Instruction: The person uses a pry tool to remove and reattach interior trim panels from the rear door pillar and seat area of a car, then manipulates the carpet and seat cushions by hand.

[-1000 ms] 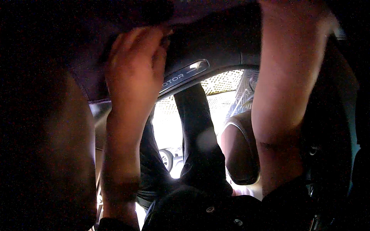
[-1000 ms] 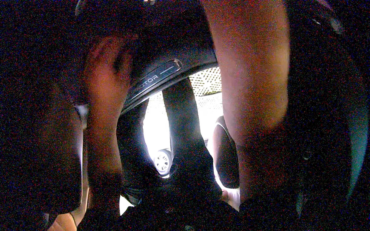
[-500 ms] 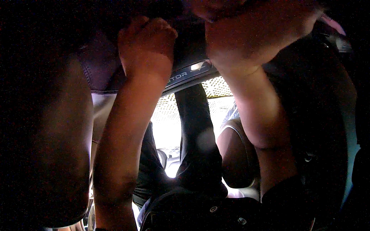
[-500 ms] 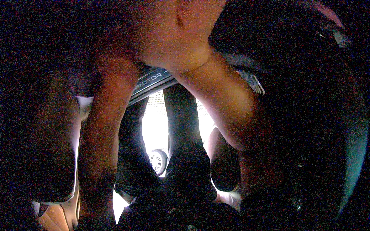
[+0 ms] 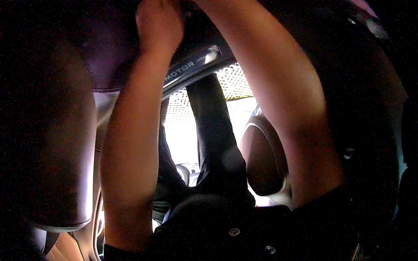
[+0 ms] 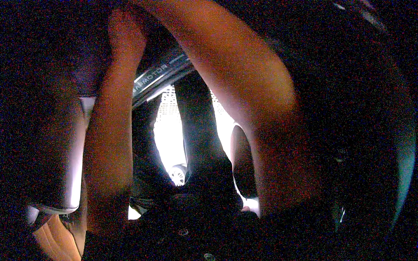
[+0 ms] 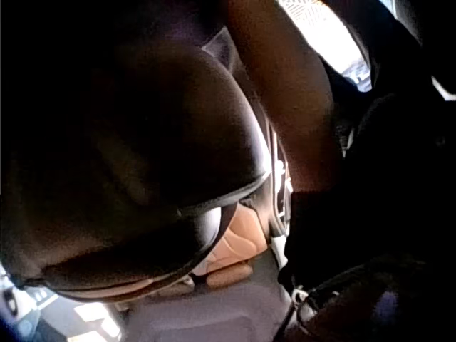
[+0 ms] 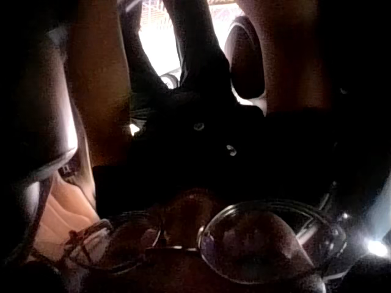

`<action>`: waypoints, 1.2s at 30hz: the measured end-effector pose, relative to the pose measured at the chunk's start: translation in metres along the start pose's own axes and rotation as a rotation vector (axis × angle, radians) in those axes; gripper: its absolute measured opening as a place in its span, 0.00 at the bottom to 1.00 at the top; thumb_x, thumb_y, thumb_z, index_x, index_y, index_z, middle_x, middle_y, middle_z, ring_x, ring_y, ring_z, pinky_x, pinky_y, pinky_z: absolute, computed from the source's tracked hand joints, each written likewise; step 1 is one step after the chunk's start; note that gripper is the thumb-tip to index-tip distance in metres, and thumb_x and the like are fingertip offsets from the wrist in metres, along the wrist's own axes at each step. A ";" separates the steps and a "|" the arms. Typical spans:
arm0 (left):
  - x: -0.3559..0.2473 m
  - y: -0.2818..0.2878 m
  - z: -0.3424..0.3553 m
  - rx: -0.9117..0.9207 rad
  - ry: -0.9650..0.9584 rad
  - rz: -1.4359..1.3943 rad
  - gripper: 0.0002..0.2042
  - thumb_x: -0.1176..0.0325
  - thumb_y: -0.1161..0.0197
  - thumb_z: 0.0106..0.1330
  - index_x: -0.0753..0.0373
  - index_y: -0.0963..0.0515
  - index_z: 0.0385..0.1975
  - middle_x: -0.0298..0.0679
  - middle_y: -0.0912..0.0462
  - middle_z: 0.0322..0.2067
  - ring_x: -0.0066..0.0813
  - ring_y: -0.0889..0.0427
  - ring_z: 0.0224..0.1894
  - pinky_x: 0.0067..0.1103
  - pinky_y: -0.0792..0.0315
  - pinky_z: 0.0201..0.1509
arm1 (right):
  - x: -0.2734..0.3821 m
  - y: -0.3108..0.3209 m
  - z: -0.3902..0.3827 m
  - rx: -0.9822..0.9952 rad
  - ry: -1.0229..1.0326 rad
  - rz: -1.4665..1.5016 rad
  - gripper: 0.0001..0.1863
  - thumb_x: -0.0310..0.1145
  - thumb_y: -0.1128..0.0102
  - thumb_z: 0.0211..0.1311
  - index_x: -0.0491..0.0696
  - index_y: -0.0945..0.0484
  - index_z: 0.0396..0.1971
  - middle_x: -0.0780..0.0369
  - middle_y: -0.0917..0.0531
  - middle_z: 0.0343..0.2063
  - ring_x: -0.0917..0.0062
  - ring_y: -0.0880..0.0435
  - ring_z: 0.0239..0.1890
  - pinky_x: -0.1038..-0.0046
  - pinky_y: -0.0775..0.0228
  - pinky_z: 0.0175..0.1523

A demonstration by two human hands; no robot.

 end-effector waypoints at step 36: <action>-0.017 0.050 -0.015 -0.058 -0.572 1.147 0.17 0.65 0.44 0.74 0.64 0.20 0.57 0.49 0.17 0.56 0.47 0.18 0.57 0.37 0.26 0.65 | -0.003 0.060 -0.047 -0.066 0.016 0.343 0.32 0.54 0.66 0.83 0.43 0.30 0.66 0.45 0.19 0.55 0.50 0.20 0.54 0.55 0.30 0.61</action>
Point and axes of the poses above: each hand's wrist, its own z-axis towards the middle knuckle, its own y-axis out of the back of the hand, x = y × z, the point moved 10 cm from there along z, towards the middle knuckle
